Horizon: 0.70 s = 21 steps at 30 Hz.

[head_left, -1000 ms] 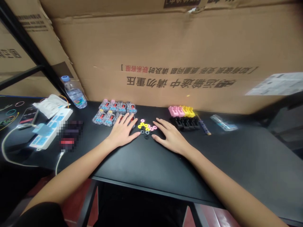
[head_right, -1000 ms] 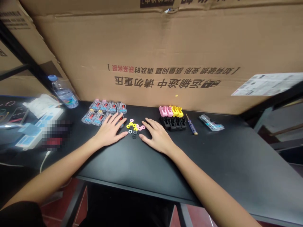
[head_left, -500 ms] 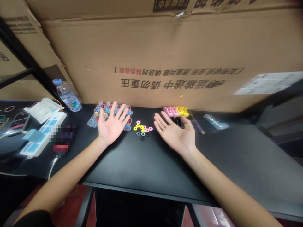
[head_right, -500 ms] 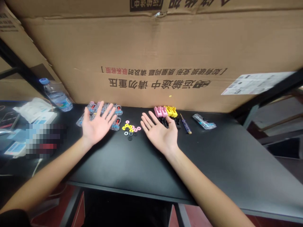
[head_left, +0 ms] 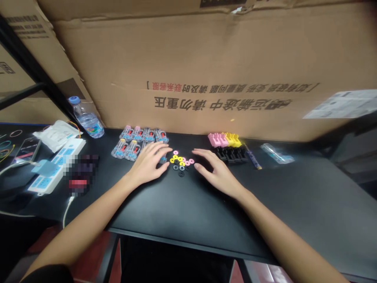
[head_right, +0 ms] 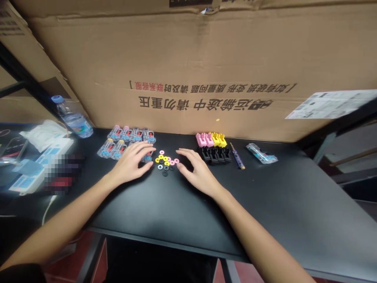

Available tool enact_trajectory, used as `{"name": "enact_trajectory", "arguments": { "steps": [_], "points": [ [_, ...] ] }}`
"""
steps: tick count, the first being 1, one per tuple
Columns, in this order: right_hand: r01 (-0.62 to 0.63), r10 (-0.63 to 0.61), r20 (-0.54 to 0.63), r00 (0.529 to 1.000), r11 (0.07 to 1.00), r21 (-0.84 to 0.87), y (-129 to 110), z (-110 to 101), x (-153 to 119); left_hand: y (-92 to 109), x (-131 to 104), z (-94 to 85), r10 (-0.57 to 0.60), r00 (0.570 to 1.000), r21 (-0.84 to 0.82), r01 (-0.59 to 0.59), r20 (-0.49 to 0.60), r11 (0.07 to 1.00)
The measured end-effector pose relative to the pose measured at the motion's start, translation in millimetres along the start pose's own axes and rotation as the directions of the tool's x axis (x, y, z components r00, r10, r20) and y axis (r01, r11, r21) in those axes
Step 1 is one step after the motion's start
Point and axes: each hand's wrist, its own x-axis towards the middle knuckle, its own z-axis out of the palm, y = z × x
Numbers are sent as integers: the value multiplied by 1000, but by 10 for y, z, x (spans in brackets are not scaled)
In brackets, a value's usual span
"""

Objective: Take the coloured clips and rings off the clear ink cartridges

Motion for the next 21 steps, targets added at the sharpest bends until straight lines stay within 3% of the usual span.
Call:
{"name": "enact_trajectory", "arguments": {
  "steps": [2, 5, 12, 15, 17, 21],
  "points": [
    [87, -79, 49, 996, 974, -207, 63, 31, -37, -21, -38, 35, 34, 996, 183, -49, 83, 982],
    [142, -95, 147, 985, 923, -357, 161, 76, -65, -68, -67, 74, 22, 987, 271, -65, 162, 960],
    [197, -150, 145, 978, 894, -403, 143, 106, -55, -75, -73, 55, 1, 981, 322, -65, 196, 944],
    [234, -227, 65, 972, 887, -398, 30, 16, -24, -78, -67, 27, 6, 985, 337, -65, 175, 939],
    [224, -277, -64, 959, 874, -431, -11, -111, 3, -93, -61, 4, 10, 985, 339, -69, 173, 938],
    [94, -301, -284, 910, 819, -566, 102, -421, 20, -117, -48, -27, -5, 985, 345, -55, 170, 937]
  ]
}}
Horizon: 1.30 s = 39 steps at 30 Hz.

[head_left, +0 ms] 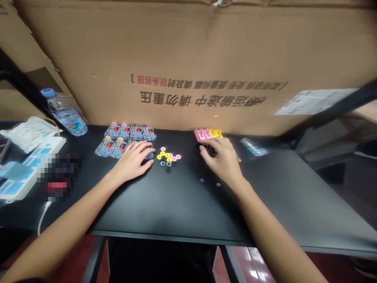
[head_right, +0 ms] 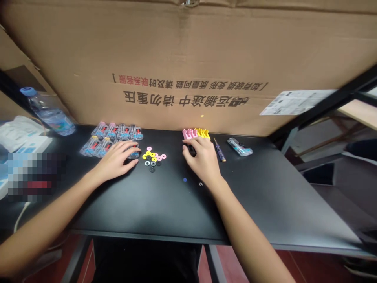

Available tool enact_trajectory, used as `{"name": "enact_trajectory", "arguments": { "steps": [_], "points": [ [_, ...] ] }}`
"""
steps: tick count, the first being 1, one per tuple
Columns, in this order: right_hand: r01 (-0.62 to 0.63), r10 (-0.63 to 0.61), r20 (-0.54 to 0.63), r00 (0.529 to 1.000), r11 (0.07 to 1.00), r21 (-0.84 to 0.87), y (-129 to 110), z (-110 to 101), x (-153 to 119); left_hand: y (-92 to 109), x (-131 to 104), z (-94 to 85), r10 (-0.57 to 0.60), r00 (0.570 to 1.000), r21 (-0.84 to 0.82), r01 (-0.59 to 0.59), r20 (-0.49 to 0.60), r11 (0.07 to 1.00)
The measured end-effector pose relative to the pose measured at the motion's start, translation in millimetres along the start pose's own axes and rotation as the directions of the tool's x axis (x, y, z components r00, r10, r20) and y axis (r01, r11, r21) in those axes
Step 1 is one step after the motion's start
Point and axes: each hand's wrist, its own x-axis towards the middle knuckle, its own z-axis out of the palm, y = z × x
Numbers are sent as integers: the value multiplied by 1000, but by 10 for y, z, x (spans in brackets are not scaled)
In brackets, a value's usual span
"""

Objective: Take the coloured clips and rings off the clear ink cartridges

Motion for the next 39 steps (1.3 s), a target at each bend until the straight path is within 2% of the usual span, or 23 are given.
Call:
{"name": "enact_trajectory", "arguments": {
  "steps": [4, 7, 10, 13, 15, 17, 20, 23, 25, 27, 29, 30, 32, 35, 39],
  "points": [
    [-102, 105, 13, 994, 986, -135, 250, 4, -53, 1, 2, 1, 2, 1000, -17, -2, -13, 1000],
    [-128, 140, 71, 988, 980, -154, 268, 80, -74, -2, -2, 15, 12, 999, -33, -13, -35, 999],
    [-138, 149, 101, 984, 984, -115, 167, 139, -50, -10, -3, 20, 23, 999, -38, -25, -46, 999],
    [-157, 157, -6, 988, 988, 3, -18, 168, -22, 19, 7, -9, 27, 998, -52, -31, -62, 998],
    [-187, 198, -66, 978, 972, 145, -182, 183, -21, 80, 20, -44, 34, 996, -84, -41, -81, 996],
    [-257, 276, -5, 961, 900, 352, -369, 204, -40, 170, 32, -75, 42, 994, -147, -56, -96, 988],
    [-404, 318, 252, 914, 667, 626, -642, 245, -88, 311, 35, -81, 51, 993, -251, -76, -104, 965],
    [-512, 289, 423, 859, 456, 728, -843, 285, -135, 392, 27, -44, 79, 991, -302, -110, -112, 947],
    [-558, 275, 486, 830, 374, 741, -914, 302, -154, 405, 23, -22, 92, 988, -313, -128, -128, 941],
    [-584, 270, 519, 811, 331, 741, -933, 310, -163, 393, 24, -17, 99, 985, -313, -139, -141, 940],
    [-576, 276, 506, 817, 347, 740, -910, 310, -162, 366, 30, -30, 100, 985, -303, -140, -143, 943],
    [-549, 281, 471, 836, 393, 738, -887, 307, -160, 349, 34, -41, 95, 985, -294, -135, -144, 946],
    [-453, 261, 371, 891, 556, 696, -832, 298, -159, 307, 42, -65, 78, 986, -273, -116, -145, 955],
    [-282, 137, 285, 949, 774, 567, -762, 292, -175, 231, 51, -94, 31, 988, -241, -67, -152, 968],
    [-127, -45, 343, 938, 877, 463, -735, 320, -225, 143, 55, -107, -12, 988, -220, -22, -153, 975]
  ]
}}
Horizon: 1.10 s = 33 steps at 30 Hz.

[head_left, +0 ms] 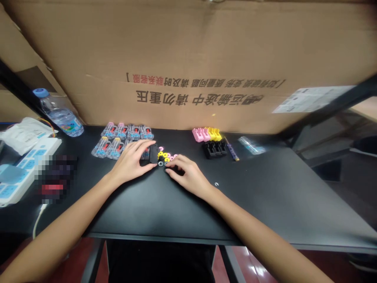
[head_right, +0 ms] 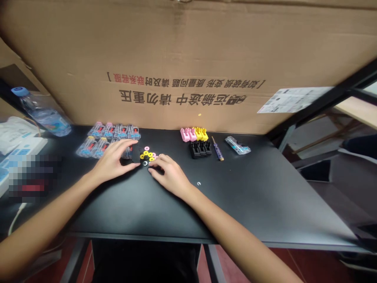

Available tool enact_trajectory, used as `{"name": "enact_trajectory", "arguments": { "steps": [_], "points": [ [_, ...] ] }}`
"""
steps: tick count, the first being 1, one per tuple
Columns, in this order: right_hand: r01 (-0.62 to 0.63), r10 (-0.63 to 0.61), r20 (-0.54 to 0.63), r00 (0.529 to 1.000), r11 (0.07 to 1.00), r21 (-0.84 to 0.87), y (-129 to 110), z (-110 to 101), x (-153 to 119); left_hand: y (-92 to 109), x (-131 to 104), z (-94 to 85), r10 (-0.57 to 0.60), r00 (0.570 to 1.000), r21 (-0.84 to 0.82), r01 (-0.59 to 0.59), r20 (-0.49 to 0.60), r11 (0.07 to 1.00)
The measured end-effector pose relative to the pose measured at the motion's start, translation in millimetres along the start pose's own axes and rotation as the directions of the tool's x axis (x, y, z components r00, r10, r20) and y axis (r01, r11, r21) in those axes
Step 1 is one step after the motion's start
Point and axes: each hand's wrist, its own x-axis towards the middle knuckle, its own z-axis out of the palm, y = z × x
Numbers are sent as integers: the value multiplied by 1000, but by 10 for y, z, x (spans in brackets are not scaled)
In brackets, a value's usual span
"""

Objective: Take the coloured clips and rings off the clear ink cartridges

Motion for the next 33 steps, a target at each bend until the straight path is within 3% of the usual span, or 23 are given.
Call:
{"name": "enact_trajectory", "arguments": {
  "steps": [5, 9, 11, 14, 17, 20, 24, 33],
  "points": [
    [73, -62, 84, 995, 989, -129, 40, 20, -25, -24, -3, 4, 0, 1000, 15, 0, -1, 1000],
    [102, -94, 92, 991, 991, -85, 46, -12, -24, -12, -10, 25, 18, 1000, -8, -18, 20, 1000],
    [59, -57, 65, 996, 998, -18, 21, -16, -21, -2, -13, 30, 23, 999, -22, -22, 35, 1000],
    [-102, 102, 11, 995, 976, 192, -43, 5, -20, 24, -18, 28, 40, 997, -35, -38, 59, 999],
    [-236, 258, 13, 966, 862, 450, -99, 44, -22, 62, -26, 33, 78, 993, -54, -74, 85, 996],
    [-256, 313, 1, 950, 773, 580, -113, 75, -18, 97, -34, 52, 117, 987, -63, -111, 107, 992],
    [-265, 337, 2, 941, 737, 621, -99, 77, -1, 125, -35, 67, 164, 978, -67, -156, 129, 985],
    [-259, 326, -5, 945, 762, 594, -82, 59, 3, 138, -37, 65, 171, 977, -65, -163, 128, 984]
  ]
}}
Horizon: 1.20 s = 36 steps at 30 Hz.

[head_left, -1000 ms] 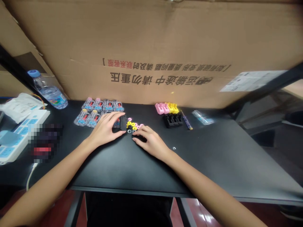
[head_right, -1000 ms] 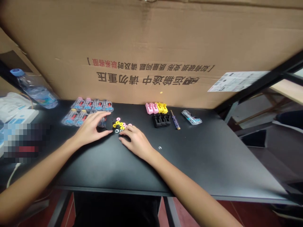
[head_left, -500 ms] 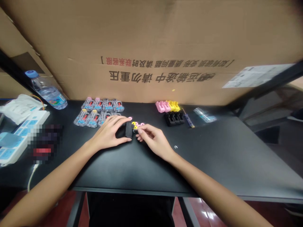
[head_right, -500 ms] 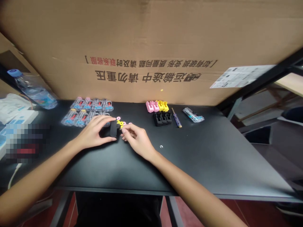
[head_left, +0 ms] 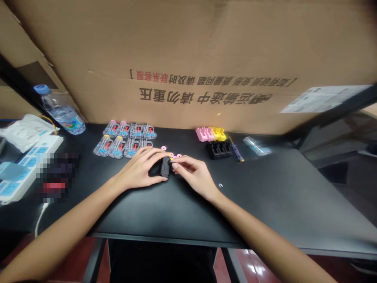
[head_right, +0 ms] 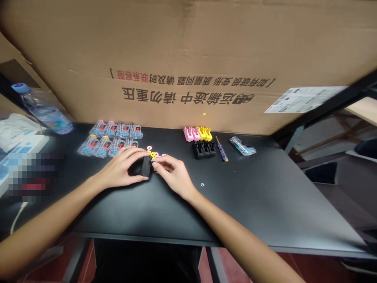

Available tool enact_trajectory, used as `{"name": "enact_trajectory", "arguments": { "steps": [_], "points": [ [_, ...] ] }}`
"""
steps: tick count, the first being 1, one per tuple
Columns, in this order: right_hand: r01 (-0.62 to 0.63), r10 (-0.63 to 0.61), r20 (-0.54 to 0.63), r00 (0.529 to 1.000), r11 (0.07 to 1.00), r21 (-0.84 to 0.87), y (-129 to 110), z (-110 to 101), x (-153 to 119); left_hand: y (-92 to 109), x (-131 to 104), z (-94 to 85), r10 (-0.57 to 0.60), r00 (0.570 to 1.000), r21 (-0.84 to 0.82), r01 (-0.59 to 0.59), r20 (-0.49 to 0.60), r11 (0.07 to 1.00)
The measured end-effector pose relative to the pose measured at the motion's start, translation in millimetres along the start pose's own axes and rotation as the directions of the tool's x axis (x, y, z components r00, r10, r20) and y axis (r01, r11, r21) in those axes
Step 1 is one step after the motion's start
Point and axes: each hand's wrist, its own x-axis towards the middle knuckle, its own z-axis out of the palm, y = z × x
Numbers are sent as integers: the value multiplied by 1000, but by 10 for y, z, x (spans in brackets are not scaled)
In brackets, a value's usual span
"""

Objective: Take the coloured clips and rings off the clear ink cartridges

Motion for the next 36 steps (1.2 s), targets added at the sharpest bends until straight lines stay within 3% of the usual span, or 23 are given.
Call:
{"name": "enact_trajectory", "arguments": {
  "steps": [7, 11, 16, 24, 36],
  "points": [
    [40, -40, -22, 999, 999, -22, 40, 20, -3, -19, -7, 28, 34, 999, -32, -34, -10, 999],
    [-2, 1, 10, 1000, 999, 51, 50, 31, -6, -18, -4, 41, 72, 997, -34, -73, -23, 997],
    [-19, 18, 12, 1000, 991, 131, 56, 47, 10, -8, -1, 85, 33, 999, -41, -32, 15, 999],
    [-24, 23, 12, 1000, 993, 115, 70, 30, 10, -7, 4, 120, -16, 1000, -58, 17, 11, 998],
    [-53, 49, 30, 998, 990, 130, 102, 47, 39, -7, 1, 75, 18, 997, -27, -16, 73, 1000]
  ]
}}
